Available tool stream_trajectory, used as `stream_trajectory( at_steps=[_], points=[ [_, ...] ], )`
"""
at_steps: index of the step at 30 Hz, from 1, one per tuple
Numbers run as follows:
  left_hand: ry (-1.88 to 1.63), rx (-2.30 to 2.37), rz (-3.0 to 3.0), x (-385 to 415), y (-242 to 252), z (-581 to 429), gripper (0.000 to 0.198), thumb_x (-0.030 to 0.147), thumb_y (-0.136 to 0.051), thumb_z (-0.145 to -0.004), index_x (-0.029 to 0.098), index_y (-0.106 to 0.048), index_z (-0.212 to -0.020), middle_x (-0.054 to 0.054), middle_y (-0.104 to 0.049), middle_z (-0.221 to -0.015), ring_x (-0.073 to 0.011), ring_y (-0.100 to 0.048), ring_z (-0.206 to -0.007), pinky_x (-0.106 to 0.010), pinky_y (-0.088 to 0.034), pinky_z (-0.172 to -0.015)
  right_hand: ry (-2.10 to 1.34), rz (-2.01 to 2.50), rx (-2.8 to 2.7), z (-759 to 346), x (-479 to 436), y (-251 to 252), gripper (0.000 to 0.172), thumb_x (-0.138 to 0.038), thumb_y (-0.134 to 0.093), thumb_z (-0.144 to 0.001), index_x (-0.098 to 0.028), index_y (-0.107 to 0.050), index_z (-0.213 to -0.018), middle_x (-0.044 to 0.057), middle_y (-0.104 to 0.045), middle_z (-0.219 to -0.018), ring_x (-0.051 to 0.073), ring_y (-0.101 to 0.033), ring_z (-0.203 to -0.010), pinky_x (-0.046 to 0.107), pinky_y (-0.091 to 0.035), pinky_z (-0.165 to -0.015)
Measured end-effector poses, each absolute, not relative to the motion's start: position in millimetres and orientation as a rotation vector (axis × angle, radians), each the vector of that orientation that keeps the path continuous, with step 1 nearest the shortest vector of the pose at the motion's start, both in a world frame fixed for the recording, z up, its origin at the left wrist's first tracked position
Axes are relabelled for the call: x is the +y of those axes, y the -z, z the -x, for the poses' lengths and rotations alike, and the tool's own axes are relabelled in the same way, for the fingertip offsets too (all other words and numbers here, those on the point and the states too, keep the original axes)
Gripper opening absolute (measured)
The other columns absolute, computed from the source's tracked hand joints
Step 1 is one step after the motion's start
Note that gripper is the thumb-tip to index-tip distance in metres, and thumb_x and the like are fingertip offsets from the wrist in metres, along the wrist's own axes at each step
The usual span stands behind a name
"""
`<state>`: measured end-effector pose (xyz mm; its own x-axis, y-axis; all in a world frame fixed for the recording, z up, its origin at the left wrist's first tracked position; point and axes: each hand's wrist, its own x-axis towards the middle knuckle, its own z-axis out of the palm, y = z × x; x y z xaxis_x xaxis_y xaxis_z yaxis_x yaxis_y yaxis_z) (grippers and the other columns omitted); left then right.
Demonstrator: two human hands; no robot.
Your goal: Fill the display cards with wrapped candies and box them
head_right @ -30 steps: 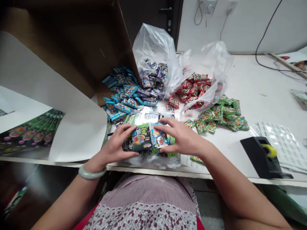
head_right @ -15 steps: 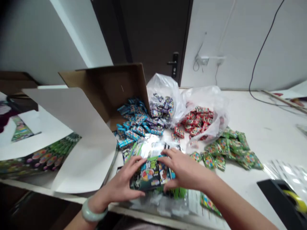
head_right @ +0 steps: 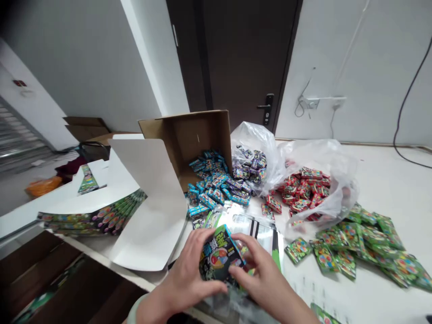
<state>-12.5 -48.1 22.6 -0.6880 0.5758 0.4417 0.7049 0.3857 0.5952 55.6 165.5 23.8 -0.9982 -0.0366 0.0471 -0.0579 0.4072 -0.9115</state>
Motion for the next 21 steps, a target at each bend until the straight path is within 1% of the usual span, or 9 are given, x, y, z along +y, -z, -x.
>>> stream_trajectory(
  at_steps=[2, 3, 4, 5, 7, 10, 15, 19, 21],
  points=[
    [1.525, -2.489, 1.023, -44, -21, 6, 0.056, 0.042, -0.067, -0.082, 0.024, -0.045, -0.129, -0.012, -0.058, -0.118, -0.0292, -0.059, -0.111, -0.048, -0.051, -0.097, -1.655, -0.082, -2.503, -57, 163, -28, 0.035, -0.023, -0.055, -0.087, -0.025, -0.057, -0.121, 0.008, -0.062, -0.112, 0.021, -0.064, -0.095, 0.035, -0.054, -0.080],
    [1.727, -2.481, 0.931, -41, -16, 3, 0.044, 0.040, -0.060, -0.087, 0.024, -0.047, -0.126, -0.010, -0.060, -0.114, -0.0260, -0.062, -0.105, -0.044, -0.054, -0.092, -1.599, -0.097, -2.455, -59, 163, -30, 0.031, -0.020, -0.054, -0.087, -0.025, -0.060, -0.117, 0.007, -0.062, -0.109, 0.020, -0.062, -0.097, 0.035, -0.053, -0.082],
    [1.923, -2.467, 0.825, -38, -10, 0, 0.038, 0.039, -0.057, -0.089, 0.025, -0.048, -0.124, -0.009, -0.061, -0.111, -0.0239, -0.065, -0.100, -0.040, -0.056, -0.088, -1.541, -0.116, -2.427, -61, 163, -32, 0.028, -0.018, -0.055, -0.086, -0.025, -0.063, -0.113, 0.007, -0.061, -0.107, 0.020, -0.060, -0.101, 0.034, -0.051, -0.085],
    [2.091, -2.451, 0.713, -34, -3, -4, 0.039, 0.041, -0.058, -0.088, 0.025, -0.049, -0.123, -0.008, -0.062, -0.110, -0.0228, -0.066, -0.097, -0.037, -0.058, -0.083, -1.504, -0.125, -2.420, -63, 164, -33, 0.027, -0.018, -0.056, -0.086, -0.024, -0.064, -0.111, 0.007, -0.060, -0.106, 0.019, -0.059, -0.101, 0.034, -0.050, -0.087],
    [2.297, -2.434, 0.499, -27, 12, -11, 0.053, 0.046, -0.067, -0.081, 0.026, -0.048, -0.126, -0.007, -0.062, -0.112, -0.0228, -0.067, -0.097, -0.031, -0.059, -0.078, -1.474, -0.109, -2.460, -68, 167, -32, 0.027, -0.021, -0.063, -0.084, -0.023, -0.065, -0.111, 0.007, -0.059, -0.108, 0.018, -0.058, -0.103, 0.033, -0.049, -0.091],
    [2.363, -2.432, 0.375, -24, 31, -17, 0.066, 0.050, -0.075, -0.073, 0.027, -0.050, -0.130, -0.006, -0.063, -0.113, -0.0231, -0.065, -0.105, -0.026, -0.058, -0.080, -1.446, -0.050, -2.527, -74, 171, -26, 0.034, -0.029, -0.074, -0.078, -0.024, -0.066, -0.112, 0.005, -0.057, -0.107, 0.017, -0.057, -0.104, 0.031, -0.047, -0.094],
    [2.411, -2.472, 0.538, -34, 42, -16, 0.064, 0.047, -0.079, -0.070, 0.030, -0.055, -0.127, -0.002, -0.066, -0.112, -0.0223, -0.063, -0.110, -0.023, -0.057, -0.084, -1.350, -0.150, -2.678, -82, 174, -21, 0.026, -0.033, -0.068, -0.085, -0.028, -0.066, -0.110, 0.003, -0.053, -0.109, 0.015, -0.057, -0.102, 0.029, -0.047, -0.093],
    [2.404, -2.533, 0.653, -37, 36, -19, 0.062, 0.042, -0.076, -0.075, 0.030, -0.051, -0.131, -0.003, -0.066, -0.116, -0.0232, -0.064, -0.109, -0.028, -0.057, -0.086, -1.357, -0.234, -2.731, -85, 175, -23, 0.023, -0.029, -0.065, -0.087, -0.025, -0.066, -0.109, 0.004, -0.053, -0.111, 0.016, -0.057, -0.101, 0.032, -0.048, -0.093],
    [2.461, -2.519, 0.801, -38, 31, -21, 0.054, 0.039, -0.072, -0.079, 0.028, -0.052, -0.128, -0.005, -0.065, -0.119, -0.0229, -0.064, -0.109, -0.031, -0.056, -0.089, -1.400, -0.243, -2.727, -86, 175, -23, 0.020, -0.027, -0.064, -0.087, -0.024, -0.066, -0.107, 0.005, -0.053, -0.110, 0.016, -0.058, -0.099, 0.033, -0.048, -0.093]
  ],
)
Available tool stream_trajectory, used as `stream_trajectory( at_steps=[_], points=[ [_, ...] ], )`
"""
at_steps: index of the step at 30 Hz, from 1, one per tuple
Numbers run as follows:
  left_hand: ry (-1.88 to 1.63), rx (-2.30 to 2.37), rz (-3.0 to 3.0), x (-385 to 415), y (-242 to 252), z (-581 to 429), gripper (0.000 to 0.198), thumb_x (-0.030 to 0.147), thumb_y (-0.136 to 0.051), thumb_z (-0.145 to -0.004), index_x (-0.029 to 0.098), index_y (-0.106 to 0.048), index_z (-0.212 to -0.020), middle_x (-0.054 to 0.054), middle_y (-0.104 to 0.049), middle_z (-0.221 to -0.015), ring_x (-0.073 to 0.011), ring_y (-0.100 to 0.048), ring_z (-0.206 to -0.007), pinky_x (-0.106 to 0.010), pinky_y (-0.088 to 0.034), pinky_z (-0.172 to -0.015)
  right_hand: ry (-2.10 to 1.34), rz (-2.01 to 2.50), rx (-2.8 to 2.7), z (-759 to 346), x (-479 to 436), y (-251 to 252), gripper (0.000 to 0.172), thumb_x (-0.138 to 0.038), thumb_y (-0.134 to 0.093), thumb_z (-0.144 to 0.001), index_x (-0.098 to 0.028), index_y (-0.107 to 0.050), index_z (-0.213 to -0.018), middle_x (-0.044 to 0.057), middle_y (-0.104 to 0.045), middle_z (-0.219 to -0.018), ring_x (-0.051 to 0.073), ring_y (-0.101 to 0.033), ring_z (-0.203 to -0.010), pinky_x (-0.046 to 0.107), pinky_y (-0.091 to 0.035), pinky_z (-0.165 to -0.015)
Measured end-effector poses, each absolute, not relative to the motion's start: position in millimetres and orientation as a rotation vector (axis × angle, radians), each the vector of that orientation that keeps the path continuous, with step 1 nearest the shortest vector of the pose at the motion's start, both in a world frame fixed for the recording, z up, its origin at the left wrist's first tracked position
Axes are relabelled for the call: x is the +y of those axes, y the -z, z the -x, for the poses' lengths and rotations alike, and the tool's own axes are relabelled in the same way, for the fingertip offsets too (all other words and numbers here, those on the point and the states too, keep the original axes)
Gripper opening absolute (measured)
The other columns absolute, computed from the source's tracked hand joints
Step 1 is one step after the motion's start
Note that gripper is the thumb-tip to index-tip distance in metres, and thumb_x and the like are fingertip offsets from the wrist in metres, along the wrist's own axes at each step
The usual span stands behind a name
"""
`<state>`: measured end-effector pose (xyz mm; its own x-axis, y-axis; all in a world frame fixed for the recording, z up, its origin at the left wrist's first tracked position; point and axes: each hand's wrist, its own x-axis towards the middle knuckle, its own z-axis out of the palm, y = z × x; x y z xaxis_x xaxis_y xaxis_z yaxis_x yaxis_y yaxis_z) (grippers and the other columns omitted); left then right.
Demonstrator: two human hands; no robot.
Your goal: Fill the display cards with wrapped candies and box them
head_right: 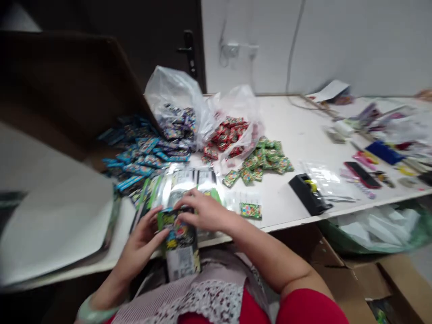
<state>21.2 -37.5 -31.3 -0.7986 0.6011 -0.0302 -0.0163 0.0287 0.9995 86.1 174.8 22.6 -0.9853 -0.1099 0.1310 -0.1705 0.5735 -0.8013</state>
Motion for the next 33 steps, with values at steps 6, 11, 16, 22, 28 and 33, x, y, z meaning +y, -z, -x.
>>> stream_trajectory(
  at_steps=[6, 11, 16, 22, 28, 33],
  points=[
    [-1.757, 1.821, -0.759, -48, 29, -17, 0.047, 0.030, -0.066, -0.085, 0.025, -0.049, -0.129, -0.007, -0.062, -0.120, -0.0213, -0.061, -0.108, -0.032, -0.054, -0.091, -1.422, -0.209, -2.564, -96, 170, -4, 0.026, -0.027, -0.060, -0.090, -0.030, -0.062, -0.116, 0.008, -0.047, -0.130, 0.024, -0.048, -0.126, 0.044, -0.044, -0.104],
    [-1.791, 1.854, -0.755, -53, 27, -19, 0.052, 0.028, -0.061, -0.089, 0.026, -0.042, -0.138, -0.009, -0.058, -0.126, -0.0208, -0.059, -0.112, -0.032, -0.053, -0.092, -1.637, 0.125, -2.113, -112, 160, 18, 0.044, -0.026, -0.066, -0.085, -0.033, -0.047, -0.124, 0.007, -0.054, -0.123, 0.019, -0.062, -0.106, 0.034, -0.057, -0.080],
    [-1.839, 1.880, -0.770, -46, 23, -15, 0.043, 0.029, -0.062, -0.087, 0.024, -0.050, -0.128, -0.008, -0.060, -0.124, -0.0190, -0.062, -0.107, -0.030, -0.054, -0.089, -1.720, 0.234, -2.109, -108, 150, 22, 0.026, -0.028, -0.062, -0.087, -0.027, -0.058, -0.113, 0.004, -0.064, -0.097, 0.015, -0.065, -0.084, 0.031, -0.057, -0.073],
    [-2.013, 2.204, -0.738, -32, 16, -5, 0.014, 0.031, -0.060, -0.089, 0.018, -0.065, -0.087, -0.006, -0.068, -0.099, -0.0188, -0.063, -0.099, -0.031, -0.050, -0.092, -1.547, -0.011, -2.337, -90, 150, 6, 0.018, -0.026, -0.052, -0.092, -0.024, -0.066, -0.103, 0.006, -0.066, -0.100, 0.018, -0.061, -0.096, 0.037, -0.052, -0.083],
    [-2.099, 2.126, -0.413, -25, 20, 1, 0.028, 0.034, -0.069, -0.084, 0.021, -0.064, -0.108, -0.002, -0.072, -0.097, -0.0165, -0.067, -0.091, -0.027, -0.052, -0.085, -1.955, 0.227, -2.043, -73, 152, 2, 0.019, -0.029, -0.065, -0.081, -0.022, -0.059, -0.098, 0.003, -0.064, -0.092, 0.015, -0.062, -0.084, 0.026, -0.051, -0.059],
    [-1.997, 2.211, -0.577, -27, 16, 5, 0.020, 0.038, -0.071, -0.079, 0.020, -0.069, -0.088, -0.003, -0.072, -0.093, -0.0203, -0.066, -0.092, -0.033, -0.054, -0.088, -1.818, 0.109, -2.244, -72, 162, -9, 0.013, -0.031, -0.068, -0.079, -0.020, -0.062, -0.082, 0.002, -0.064, -0.089, 0.014, -0.060, -0.085, 0.024, -0.046, -0.059]
  ],
)
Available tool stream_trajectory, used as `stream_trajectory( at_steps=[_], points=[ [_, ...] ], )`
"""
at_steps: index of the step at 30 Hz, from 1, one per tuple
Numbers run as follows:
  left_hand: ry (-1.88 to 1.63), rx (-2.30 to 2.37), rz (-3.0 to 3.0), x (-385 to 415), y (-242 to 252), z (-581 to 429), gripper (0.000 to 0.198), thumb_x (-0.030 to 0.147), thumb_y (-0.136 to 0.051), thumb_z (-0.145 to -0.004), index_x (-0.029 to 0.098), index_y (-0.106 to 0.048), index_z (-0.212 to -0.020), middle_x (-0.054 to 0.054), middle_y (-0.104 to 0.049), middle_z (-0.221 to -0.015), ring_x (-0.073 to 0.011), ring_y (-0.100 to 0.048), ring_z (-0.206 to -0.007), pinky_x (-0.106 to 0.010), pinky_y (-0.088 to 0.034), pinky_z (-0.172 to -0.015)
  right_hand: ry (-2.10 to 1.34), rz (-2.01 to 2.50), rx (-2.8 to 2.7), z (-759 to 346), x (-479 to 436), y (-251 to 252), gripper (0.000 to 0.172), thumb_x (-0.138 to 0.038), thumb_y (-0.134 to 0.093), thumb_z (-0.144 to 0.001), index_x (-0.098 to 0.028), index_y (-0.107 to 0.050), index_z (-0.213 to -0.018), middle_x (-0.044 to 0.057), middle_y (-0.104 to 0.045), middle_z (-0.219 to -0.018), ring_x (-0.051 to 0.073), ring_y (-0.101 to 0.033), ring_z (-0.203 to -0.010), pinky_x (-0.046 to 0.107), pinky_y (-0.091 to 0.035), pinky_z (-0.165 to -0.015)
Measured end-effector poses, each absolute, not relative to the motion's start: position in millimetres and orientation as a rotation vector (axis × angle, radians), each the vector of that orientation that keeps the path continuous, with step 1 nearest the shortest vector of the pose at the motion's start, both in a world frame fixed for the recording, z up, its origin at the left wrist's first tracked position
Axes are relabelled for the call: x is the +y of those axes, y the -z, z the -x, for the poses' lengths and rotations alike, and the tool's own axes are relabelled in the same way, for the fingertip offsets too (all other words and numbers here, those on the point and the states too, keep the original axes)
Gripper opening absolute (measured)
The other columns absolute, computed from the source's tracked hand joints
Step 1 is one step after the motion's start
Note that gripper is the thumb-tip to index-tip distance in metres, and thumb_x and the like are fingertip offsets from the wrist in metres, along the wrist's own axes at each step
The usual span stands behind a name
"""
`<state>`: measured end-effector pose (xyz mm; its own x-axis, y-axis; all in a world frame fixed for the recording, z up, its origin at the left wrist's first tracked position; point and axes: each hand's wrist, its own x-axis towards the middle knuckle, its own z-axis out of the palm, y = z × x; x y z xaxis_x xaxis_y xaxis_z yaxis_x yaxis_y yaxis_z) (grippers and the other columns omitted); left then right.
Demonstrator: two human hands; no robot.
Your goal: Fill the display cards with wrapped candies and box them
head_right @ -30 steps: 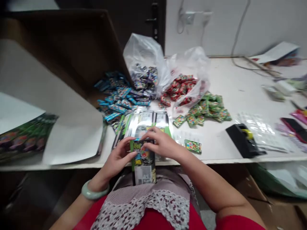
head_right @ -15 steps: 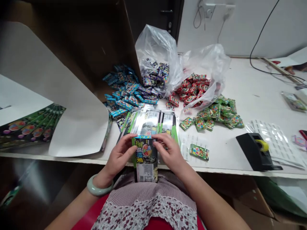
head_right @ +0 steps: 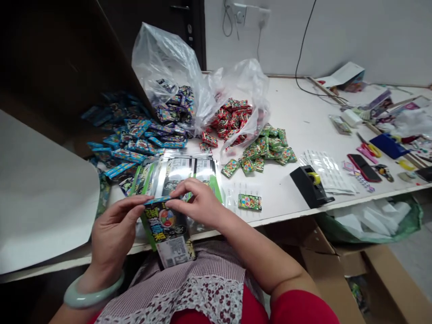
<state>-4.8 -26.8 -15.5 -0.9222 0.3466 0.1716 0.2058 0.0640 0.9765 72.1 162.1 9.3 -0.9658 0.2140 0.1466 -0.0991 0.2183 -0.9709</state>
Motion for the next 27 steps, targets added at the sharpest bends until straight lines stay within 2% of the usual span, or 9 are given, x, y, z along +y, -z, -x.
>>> stream_trajectory(
  at_steps=[2, 5, 8, 12, 17, 21, 27],
  points=[
    [-1.995, 2.192, -0.668, -25, 10, 4, 0.017, 0.037, -0.072, -0.079, 0.020, -0.068, -0.080, -0.003, -0.071, -0.088, -0.0198, -0.066, -0.088, -0.031, -0.055, -0.083, -1.773, 0.049, -2.305, -72, 165, -17, 0.016, -0.031, -0.070, -0.077, -0.019, -0.060, -0.074, 0.002, -0.064, -0.085, 0.013, -0.059, -0.080, 0.024, -0.046, -0.059],
    [-2.004, 2.170, -0.605, -20, 1, 5, 0.015, 0.033, -0.072, -0.078, 0.018, -0.068, -0.080, -0.001, -0.069, -0.079, -0.0149, -0.063, -0.074, -0.025, -0.053, -0.070, -1.897, 0.112, -2.331, -66, 168, -25, 0.015, -0.031, -0.068, -0.078, -0.019, -0.059, -0.075, -0.001, -0.062, -0.073, 0.010, -0.056, -0.063, 0.024, -0.045, -0.056],
    [-1.969, 2.133, -0.569, -17, -7, 7, 0.016, 0.032, -0.072, -0.077, 0.017, -0.066, -0.077, 0.000, -0.066, -0.071, -0.0122, -0.059, -0.065, -0.022, -0.049, -0.060, -1.999, 0.136, -2.370, -59, 169, -27, 0.016, -0.032, -0.066, -0.078, -0.019, -0.059, -0.074, -0.002, -0.061, -0.066, 0.009, -0.053, -0.057, 0.025, -0.044, -0.055],
    [-1.945, 2.018, -0.661, -21, -14, 9, 0.020, 0.032, -0.072, -0.077, 0.016, -0.063, -0.072, 0.000, -0.062, -0.071, -0.0117, -0.056, -0.066, -0.023, -0.047, -0.061, -1.921, 0.051, -2.486, -58, 169, -30, 0.020, -0.034, -0.067, -0.080, -0.019, -0.058, -0.071, 0.000, -0.063, -0.069, 0.011, -0.055, -0.063, 0.025, -0.045, -0.057],
    [-1.933, 1.910, -0.880, -34, -16, 8, 0.017, 0.030, -0.063, -0.088, 0.017, -0.065, -0.077, -0.003, -0.066, -0.081, -0.0146, -0.062, -0.080, -0.028, -0.051, -0.075, -1.724, -0.147, -2.562, -73, 172, -35, 0.019, -0.032, -0.057, -0.090, -0.020, -0.061, -0.076, 0.004, -0.065, -0.081, 0.015, -0.061, -0.077, 0.030, -0.050, -0.068],
    [-1.863, 1.914, -1.024, -43, -8, 5, 0.016, 0.030, -0.059, -0.091, 0.018, -0.068, -0.088, -0.007, -0.069, -0.094, -0.0184, -0.064, -0.093, -0.034, -0.052, -0.086, -1.485, -0.271, -2.543, -88, 167, -26, 0.007, -0.029, -0.060, -0.089, -0.024, -0.064, -0.090, 0.006, -0.066, -0.099, 0.019, -0.062, -0.095, 0.037, -0.052, -0.082],
    [-1.910, 2.002, -0.965, -42, 8, -4, 0.008, 0.020, -0.064, -0.087, 0.020, -0.062, -0.096, -0.004, -0.062, -0.094, -0.0149, -0.061, -0.090, -0.024, -0.051, -0.077, -1.451, -0.126, -2.375, -94, 156, -6, 0.007, -0.024, -0.056, -0.091, -0.024, -0.060, -0.096, 0.007, -0.064, -0.097, 0.020, -0.061, -0.097, 0.038, -0.052, -0.082]
  ],
)
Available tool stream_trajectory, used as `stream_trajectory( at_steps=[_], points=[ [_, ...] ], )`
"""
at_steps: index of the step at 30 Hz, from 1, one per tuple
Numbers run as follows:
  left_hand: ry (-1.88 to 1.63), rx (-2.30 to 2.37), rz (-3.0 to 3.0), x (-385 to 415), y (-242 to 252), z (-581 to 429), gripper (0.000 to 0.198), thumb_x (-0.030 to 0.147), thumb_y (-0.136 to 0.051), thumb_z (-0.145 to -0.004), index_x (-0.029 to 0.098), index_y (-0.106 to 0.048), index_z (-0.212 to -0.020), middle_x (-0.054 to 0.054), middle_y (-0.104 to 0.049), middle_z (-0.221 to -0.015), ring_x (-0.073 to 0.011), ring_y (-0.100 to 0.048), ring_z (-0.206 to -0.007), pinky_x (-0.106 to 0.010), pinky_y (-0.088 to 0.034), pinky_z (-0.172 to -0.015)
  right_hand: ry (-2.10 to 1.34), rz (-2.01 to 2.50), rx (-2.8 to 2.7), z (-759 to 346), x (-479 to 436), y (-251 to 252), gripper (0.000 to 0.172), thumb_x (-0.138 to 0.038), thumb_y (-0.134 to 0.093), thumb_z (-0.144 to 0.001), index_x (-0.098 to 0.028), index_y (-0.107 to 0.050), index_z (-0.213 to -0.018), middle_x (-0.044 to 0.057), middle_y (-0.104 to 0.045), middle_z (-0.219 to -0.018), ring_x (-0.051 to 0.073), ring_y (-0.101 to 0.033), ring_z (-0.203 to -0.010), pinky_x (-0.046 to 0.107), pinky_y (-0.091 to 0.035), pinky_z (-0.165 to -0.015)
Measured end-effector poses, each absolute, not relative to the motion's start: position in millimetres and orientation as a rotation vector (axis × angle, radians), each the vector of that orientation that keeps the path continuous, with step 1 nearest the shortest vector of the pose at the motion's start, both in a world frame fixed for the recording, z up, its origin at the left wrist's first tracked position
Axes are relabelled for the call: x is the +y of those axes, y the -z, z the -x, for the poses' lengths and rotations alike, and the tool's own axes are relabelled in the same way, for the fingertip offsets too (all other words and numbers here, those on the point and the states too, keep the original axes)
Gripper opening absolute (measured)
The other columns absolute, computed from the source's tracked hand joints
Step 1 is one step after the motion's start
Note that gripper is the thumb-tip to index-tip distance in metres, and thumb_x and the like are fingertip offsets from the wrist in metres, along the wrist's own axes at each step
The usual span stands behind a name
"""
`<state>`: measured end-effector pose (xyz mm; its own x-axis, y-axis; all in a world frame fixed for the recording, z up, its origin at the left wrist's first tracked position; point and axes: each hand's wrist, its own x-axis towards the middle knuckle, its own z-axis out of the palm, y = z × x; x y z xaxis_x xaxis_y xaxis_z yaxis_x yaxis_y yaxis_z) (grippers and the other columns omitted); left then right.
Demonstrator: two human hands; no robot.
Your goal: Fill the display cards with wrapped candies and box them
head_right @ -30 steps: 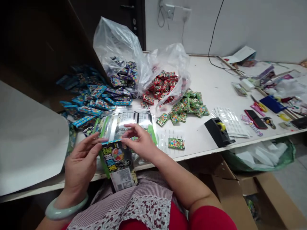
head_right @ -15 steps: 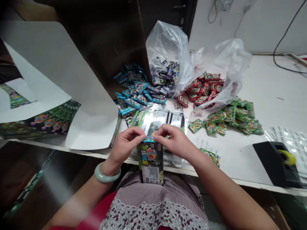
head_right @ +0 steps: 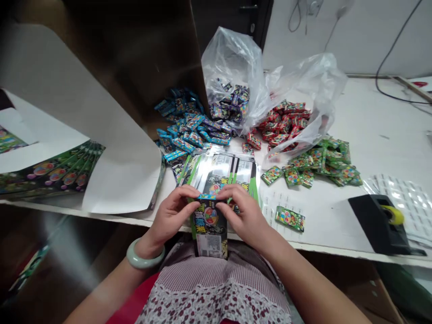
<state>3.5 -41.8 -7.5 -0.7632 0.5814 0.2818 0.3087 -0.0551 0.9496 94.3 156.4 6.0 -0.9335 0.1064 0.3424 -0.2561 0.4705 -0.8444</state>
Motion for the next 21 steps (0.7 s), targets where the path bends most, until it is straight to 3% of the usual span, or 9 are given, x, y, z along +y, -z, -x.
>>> stream_trajectory(
  at_steps=[6, 9, 12, 15, 18, 21],
  points=[
    [-1.802, 2.142, -0.965, -36, 9, 1, 0.012, 0.022, -0.063, -0.087, 0.023, -0.064, -0.098, -0.002, -0.062, -0.094, -0.0154, -0.061, -0.088, -0.023, -0.051, -0.077, -1.440, -0.124, -2.253, -90, 144, -5, 0.006, -0.020, -0.051, -0.092, -0.023, -0.056, -0.091, 0.005, -0.062, -0.093, 0.017, -0.059, -0.095, 0.036, -0.051, -0.084],
    [-1.797, 2.163, -1.015, -33, 9, 5, 0.006, 0.024, -0.063, -0.086, 0.023, -0.066, -0.091, -0.002, -0.063, -0.091, -0.0174, -0.061, -0.091, -0.025, -0.050, -0.080, -1.437, -0.099, -2.294, -94, 163, 1, 0.014, -0.023, -0.049, -0.093, -0.023, -0.054, -0.106, 0.007, -0.062, -0.105, 0.018, -0.058, -0.103, 0.036, -0.050, -0.089],
    [-1.799, 2.201, -0.978, -32, 9, 11, 0.005, 0.027, -0.066, -0.084, 0.024, -0.066, -0.088, -0.002, -0.064, -0.091, -0.0176, -0.061, -0.089, -0.024, -0.050, -0.079, -1.287, 0.332, -2.456, -109, 219, 12, 0.025, -0.028, -0.048, -0.093, -0.021, -0.053, -0.116, 0.010, -0.061, -0.116, 0.018, -0.060, -0.101, 0.033, -0.050, -0.085],
    [-1.796, 2.236, -0.933, -29, 8, 14, 0.007, 0.030, -0.067, -0.082, 0.023, -0.066, -0.085, -0.002, -0.064, -0.089, -0.0178, -0.061, -0.086, -0.024, -0.051, -0.076, -0.912, 0.842, -2.708, -129, 283, 27, 0.020, -0.024, -0.050, -0.090, -0.017, -0.063, -0.102, 0.010, -0.063, -0.107, 0.018, -0.061, -0.092, 0.033, -0.047, -0.085],
    [-1.792, 2.235, -0.932, -26, 5, 13, 0.010, 0.031, -0.065, -0.083, 0.021, -0.066, -0.081, -0.003, -0.064, -0.083, -0.0181, -0.061, -0.081, -0.025, -0.051, -0.072, -0.843, 0.926, -2.769, -137, 314, 42, 0.018, -0.022, -0.054, -0.082, -0.015, -0.068, -0.091, 0.011, -0.066, -0.097, 0.021, -0.062, -0.083, 0.036, -0.046, -0.081],
    [-1.788, 2.195, -0.973, -24, 3, 9, 0.009, 0.027, -0.061, -0.086, 0.019, -0.065, -0.083, -0.004, -0.063, -0.081, -0.0175, -0.061, -0.080, -0.026, -0.050, -0.073, -0.851, 0.880, -2.798, -137, 315, 61, 0.016, -0.026, -0.054, -0.077, -0.016, -0.067, -0.076, 0.009, -0.066, -0.079, 0.021, -0.062, -0.072, 0.033, -0.045, -0.068]
  ],
)
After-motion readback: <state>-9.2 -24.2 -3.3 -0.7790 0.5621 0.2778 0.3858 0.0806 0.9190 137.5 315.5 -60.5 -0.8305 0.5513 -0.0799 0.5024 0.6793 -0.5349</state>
